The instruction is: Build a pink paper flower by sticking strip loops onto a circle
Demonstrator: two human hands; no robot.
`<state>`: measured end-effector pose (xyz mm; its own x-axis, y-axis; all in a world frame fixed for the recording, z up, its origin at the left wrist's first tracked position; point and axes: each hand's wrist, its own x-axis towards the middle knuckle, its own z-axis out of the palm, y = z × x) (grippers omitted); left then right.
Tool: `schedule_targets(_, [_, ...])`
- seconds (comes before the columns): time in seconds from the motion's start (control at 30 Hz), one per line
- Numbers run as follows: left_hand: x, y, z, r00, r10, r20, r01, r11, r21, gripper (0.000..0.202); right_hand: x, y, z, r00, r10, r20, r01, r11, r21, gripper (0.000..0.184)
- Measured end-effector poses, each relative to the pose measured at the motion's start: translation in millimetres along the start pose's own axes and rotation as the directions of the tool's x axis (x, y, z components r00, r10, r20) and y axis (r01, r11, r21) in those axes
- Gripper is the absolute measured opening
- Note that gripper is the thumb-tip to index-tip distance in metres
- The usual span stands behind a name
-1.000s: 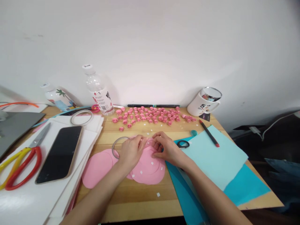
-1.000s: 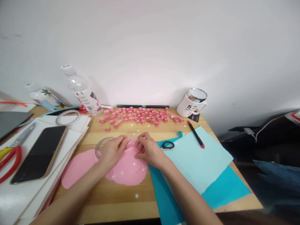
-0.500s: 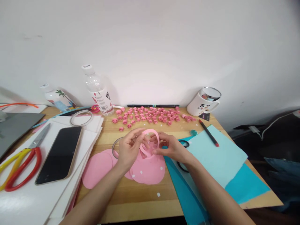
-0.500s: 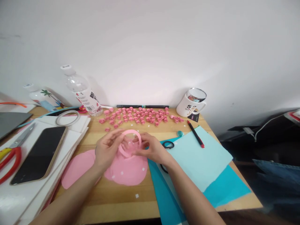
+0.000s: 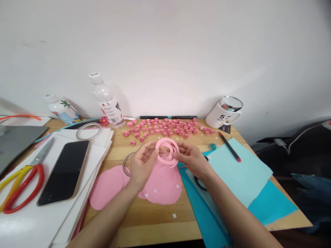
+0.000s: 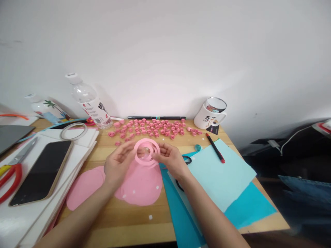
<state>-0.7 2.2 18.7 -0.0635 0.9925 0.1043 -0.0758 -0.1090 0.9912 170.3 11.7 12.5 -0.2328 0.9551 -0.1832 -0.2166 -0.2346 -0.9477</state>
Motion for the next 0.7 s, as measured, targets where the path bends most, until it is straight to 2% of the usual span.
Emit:
schedule_targets(0.07, [0.9, -1.3, -0.5, 0.996, 0.084, -0.039, -0.082, 0.996, 0.046, 0.039, -1.0, -0.4, -1.1, 0.999, -0.039, -0.014, 0.038, 0.995, -0.087, 0.043])
schedule_targets(0.13, [2.3, -2.9, -2.2, 0.994, 0.114, -0.004, -0.113, 0.992, 0.061, 0.051, -2.9, -0.8, -1.1, 0.999, -0.033, 0.026, 0.037, 0.982, -0.184, 0.044])
schedule_targets(0.2, [3.4, -4.8, -4.2, 0.992, 0.035, 0.122, -0.043, 0.997, 0.066, 0.057, -5.0, -1.2, 0.2, 0.995, -0.002, 0.096, 0.027, 0.967, -0.254, 0.042])
schedule_targets(0.27, [3.4, -6.5, -5.4, 0.97, -0.081, 0.23, 0.059, 0.993, 0.099, 0.051, -6.1, -0.8, 2.1, 0.99, 0.01, 0.14, 0.029, 0.962, -0.271, 0.039])
schedule_targets(0.3, [3.2, -6.9, -5.6, 0.961, -0.128, 0.247, 0.098, 0.987, 0.127, 0.045, -6.1, -0.1, 2.9, 0.99, 0.005, 0.14, 0.032, 0.964, -0.262, 0.039])
schedule_targets(0.37, [2.7, -6.1, -5.2, 0.972, -0.162, 0.173, 0.133, 0.977, 0.167, 0.033, -4.7, 1.9, 3.7, 0.994, -0.012, 0.109, 0.037, 0.974, -0.226, 0.039])
schedule_targets(0.47, [3.3, -2.2, -4.3, 0.985, -0.161, 0.067, 0.147, 0.974, 0.17, 0.026, -1.1, 5.5, 2.8, 0.999, -0.048, -0.003, 0.047, 0.985, -0.168, 0.036])
schedule_targets(0.53, [4.5, 0.1, -3.8, 0.984, -0.157, 0.08, 0.141, 0.974, 0.174, 0.026, 0.5, 7.2, 1.9, 0.992, -0.087, -0.093, 0.072, 0.985, -0.158, 0.03])
schedule_targets(0.6, [5.3, 0.7, -3.2, 0.977, -0.162, 0.137, 0.133, 0.971, 0.199, 0.028, 0.9, 8.1, 1.7, 0.983, -0.112, -0.147, 0.085, 0.981, -0.175, 0.027])
schedule_targets(0.7, [4.5, -0.6, -1.9, 0.964, -0.164, 0.208, 0.115, 0.967, 0.229, 0.027, -0.5, 8.4, 4.2, 0.99, -0.091, -0.108, 0.067, 0.976, -0.206, 0.026])
